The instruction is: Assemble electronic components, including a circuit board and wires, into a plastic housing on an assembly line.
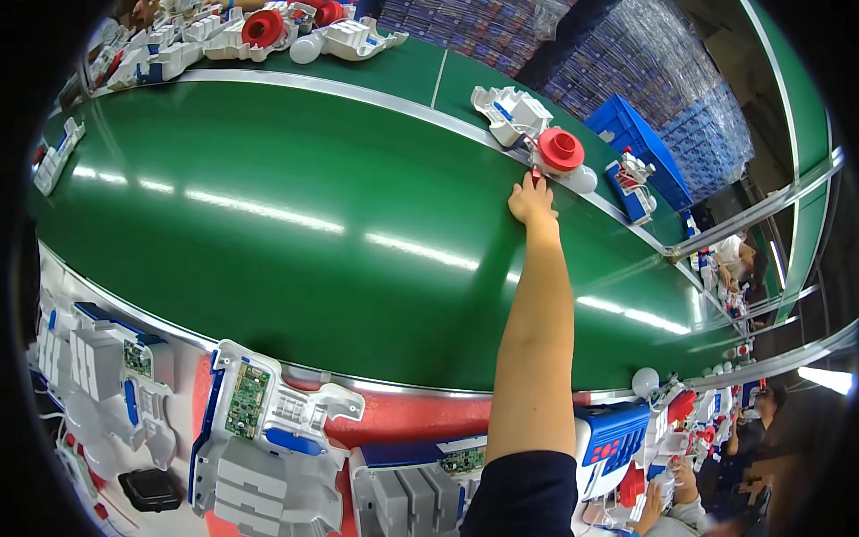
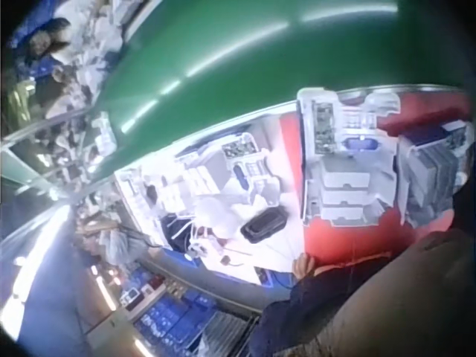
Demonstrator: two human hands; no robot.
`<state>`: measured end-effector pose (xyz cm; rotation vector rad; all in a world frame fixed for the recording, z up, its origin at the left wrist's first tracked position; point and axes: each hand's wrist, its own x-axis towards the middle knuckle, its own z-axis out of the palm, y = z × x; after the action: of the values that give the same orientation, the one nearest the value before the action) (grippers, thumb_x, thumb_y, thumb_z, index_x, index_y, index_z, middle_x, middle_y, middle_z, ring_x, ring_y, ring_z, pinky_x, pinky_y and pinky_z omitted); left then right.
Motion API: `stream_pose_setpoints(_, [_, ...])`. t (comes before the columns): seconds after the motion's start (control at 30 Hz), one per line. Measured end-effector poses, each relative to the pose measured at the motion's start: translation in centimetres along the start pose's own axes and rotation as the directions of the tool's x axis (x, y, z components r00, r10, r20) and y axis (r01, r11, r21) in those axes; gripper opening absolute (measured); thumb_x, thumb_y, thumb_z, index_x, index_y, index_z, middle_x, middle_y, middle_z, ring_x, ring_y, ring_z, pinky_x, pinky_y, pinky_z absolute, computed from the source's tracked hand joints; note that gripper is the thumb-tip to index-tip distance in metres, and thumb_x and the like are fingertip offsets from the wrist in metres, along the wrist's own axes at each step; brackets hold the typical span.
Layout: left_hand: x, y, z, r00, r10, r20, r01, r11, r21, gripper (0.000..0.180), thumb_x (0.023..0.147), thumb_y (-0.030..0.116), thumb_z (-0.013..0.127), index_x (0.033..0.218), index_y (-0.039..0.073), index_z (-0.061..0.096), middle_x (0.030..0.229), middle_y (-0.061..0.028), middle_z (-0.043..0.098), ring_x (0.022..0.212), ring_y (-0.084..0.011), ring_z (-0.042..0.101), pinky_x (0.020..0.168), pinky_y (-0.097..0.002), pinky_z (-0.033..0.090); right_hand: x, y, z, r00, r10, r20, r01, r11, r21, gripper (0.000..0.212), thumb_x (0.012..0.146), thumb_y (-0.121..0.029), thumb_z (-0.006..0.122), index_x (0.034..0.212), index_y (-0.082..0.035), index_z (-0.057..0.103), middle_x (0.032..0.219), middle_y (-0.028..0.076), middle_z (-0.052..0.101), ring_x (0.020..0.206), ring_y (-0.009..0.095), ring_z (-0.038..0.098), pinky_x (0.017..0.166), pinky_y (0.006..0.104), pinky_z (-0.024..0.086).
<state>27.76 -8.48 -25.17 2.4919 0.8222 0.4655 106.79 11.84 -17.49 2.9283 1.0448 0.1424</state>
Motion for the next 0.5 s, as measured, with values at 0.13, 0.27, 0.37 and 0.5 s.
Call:
stream_pose_setpoints(0.13, [-0.9,0.4,-1.3,0.999,0.031,0.018,-0.032,0.999,0.037,0.043,0.08,0.028,0.046,0.113,0.001,0.042,0.103,-0.0217,0.05,0.091,-0.0361,0.048,0.074,-0.0421,0.039,-1.6,-0.2,-1.1,0.99,-0.108,-0.091,0.107,0.994,-0.023,0.046,0.081,-0.028,0.038,0.12,-0.004,0.035,0.117,0.025,0.038,0.11,0.038,0.036,0.093,0.0408,0.03])
stream_pose_setpoints(0.27, [-2.6,1.0,-3.8,0.998,0.068,0.003,-0.068,0.994,0.089,0.042,0.079,0.026,0.046,0.113,0.001,0.042,0.104,-0.0223,0.049,0.093,-0.0363,0.047,0.075,-0.0424,0.039,-6.6,-1.6,-5.6,0.995,-0.099,0.029,0.101,0.994,-0.042,0.047,0.079,-0.03,0.042,0.117,-0.002,0.039,0.117,0.025,0.039,0.107,0.037,0.039,0.091,0.0406,0.033])
stream_pose_setpoints(0.37, [-4.5,1.9,-6.4,0.995,0.099,-0.019,-0.096,0.985,0.141,0.042,0.079,0.025,0.046,0.113,0.001,0.041,0.105,-0.0227,0.048,0.095,-0.0364,0.046,0.076,-0.0427,0.039,-9.8,-2.5,-9.9,0.989,-0.146,0.012,0.147,0.989,-0.026,0.043,0.075,-0.031,0.05,0.108,-0.003,0.048,0.108,0.023,0.047,0.101,0.034,0.046,0.086,0.0393,0.038])
stream_pose_setpoints(0.5, [-7.1,3.8,-9.0,0.99,0.127,-0.066,-0.113,0.978,0.178,0.045,0.08,0.025,0.043,0.118,0.0,0.039,0.115,-0.0224,0.043,0.104,-0.0363,0.042,0.084,-0.0416,0.036,-13.2,-3.0,-16.5,0.962,-0.16,-0.221,0.178,0.982,0.064,0.026,0.067,-0.03,0.059,0.083,-0.009,0.064,0.079,0.015,0.061,0.077,0.03,0.057,0.073,0.0373,0.045])
